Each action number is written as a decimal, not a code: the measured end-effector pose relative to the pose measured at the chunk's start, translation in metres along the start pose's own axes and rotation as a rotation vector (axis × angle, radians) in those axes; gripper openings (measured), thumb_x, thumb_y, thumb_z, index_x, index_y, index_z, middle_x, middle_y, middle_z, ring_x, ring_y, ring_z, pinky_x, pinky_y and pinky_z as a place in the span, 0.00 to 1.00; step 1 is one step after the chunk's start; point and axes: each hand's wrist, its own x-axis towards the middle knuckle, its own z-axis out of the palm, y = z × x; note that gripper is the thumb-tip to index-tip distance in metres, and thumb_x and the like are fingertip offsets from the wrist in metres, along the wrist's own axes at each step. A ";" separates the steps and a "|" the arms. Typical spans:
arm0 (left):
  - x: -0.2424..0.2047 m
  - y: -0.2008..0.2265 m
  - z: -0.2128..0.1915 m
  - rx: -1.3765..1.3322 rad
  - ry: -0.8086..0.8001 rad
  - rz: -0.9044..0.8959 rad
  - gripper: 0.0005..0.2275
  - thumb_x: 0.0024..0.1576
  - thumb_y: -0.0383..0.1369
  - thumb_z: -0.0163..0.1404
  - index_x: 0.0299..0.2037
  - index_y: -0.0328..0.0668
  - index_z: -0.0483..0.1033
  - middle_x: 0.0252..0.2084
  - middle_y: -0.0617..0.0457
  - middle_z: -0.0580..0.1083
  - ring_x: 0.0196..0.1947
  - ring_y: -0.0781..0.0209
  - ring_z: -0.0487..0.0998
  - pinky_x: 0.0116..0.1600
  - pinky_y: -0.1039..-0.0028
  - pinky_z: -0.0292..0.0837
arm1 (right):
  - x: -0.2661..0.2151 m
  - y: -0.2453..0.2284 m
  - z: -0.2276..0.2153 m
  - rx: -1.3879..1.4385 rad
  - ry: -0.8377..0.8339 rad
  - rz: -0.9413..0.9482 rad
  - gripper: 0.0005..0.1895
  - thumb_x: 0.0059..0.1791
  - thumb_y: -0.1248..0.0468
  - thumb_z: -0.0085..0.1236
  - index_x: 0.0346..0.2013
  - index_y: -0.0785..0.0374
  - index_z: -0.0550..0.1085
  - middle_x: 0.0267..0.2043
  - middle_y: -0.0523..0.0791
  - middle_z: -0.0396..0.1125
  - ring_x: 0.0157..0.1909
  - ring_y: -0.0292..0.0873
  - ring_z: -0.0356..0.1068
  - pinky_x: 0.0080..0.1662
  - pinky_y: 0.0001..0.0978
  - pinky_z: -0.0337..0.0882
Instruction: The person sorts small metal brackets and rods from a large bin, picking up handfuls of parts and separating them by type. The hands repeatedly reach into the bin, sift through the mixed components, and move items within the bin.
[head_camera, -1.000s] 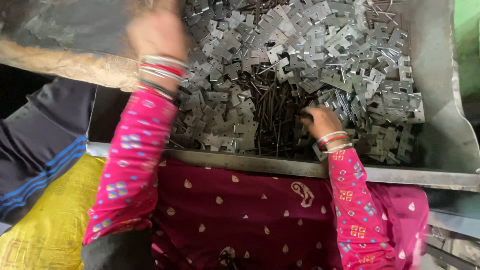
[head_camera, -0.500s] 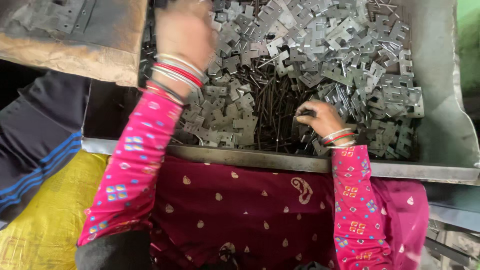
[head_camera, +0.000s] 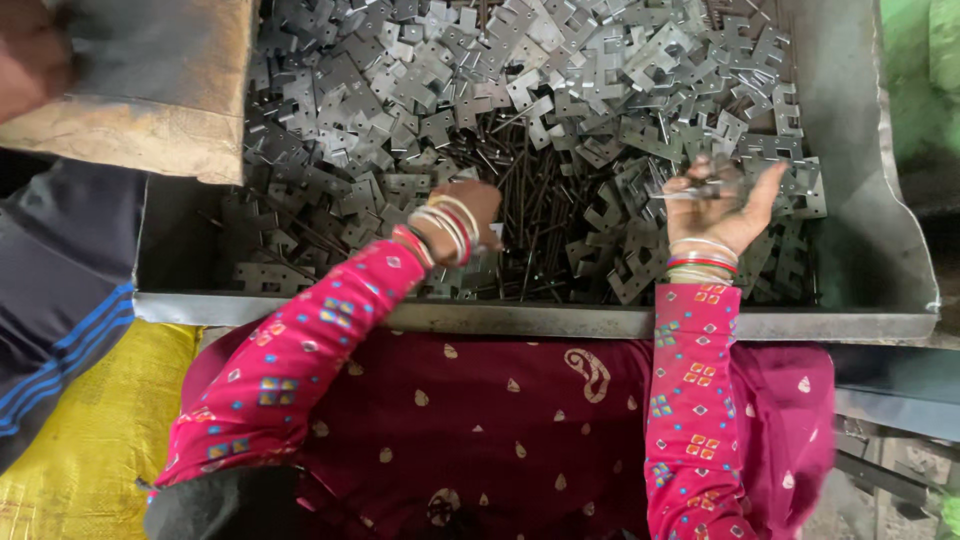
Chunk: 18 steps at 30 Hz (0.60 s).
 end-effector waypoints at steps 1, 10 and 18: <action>0.002 -0.005 -0.006 -0.107 0.119 0.098 0.17 0.54 0.43 0.61 0.42 0.37 0.82 0.41 0.41 0.81 0.41 0.46 0.83 0.48 0.58 0.78 | 0.002 0.000 -0.005 -0.070 0.097 -0.013 0.22 0.57 0.52 0.56 0.51 0.71 0.71 0.45 0.59 0.72 0.45 0.55 0.75 0.48 0.48 0.77; 0.002 -0.061 -0.045 -1.142 0.481 0.340 0.21 0.51 0.25 0.56 0.56 0.33 0.72 0.51 0.45 0.76 0.34 0.52 0.81 0.36 0.64 0.83 | -0.005 0.092 -0.020 -2.114 -0.329 0.266 0.32 0.50 0.35 0.55 0.32 0.63 0.81 0.28 0.51 0.75 0.33 0.50 0.76 0.40 0.42 0.74; 0.016 -0.063 -0.037 -1.658 0.389 0.469 0.20 0.54 0.21 0.49 0.59 0.25 0.70 0.48 0.43 0.73 0.43 0.57 0.79 0.45 0.60 0.85 | -0.002 0.099 -0.013 -2.022 -0.400 0.327 0.20 0.44 0.46 0.65 0.39 0.57 0.80 0.28 0.51 0.75 0.32 0.53 0.77 0.40 0.43 0.74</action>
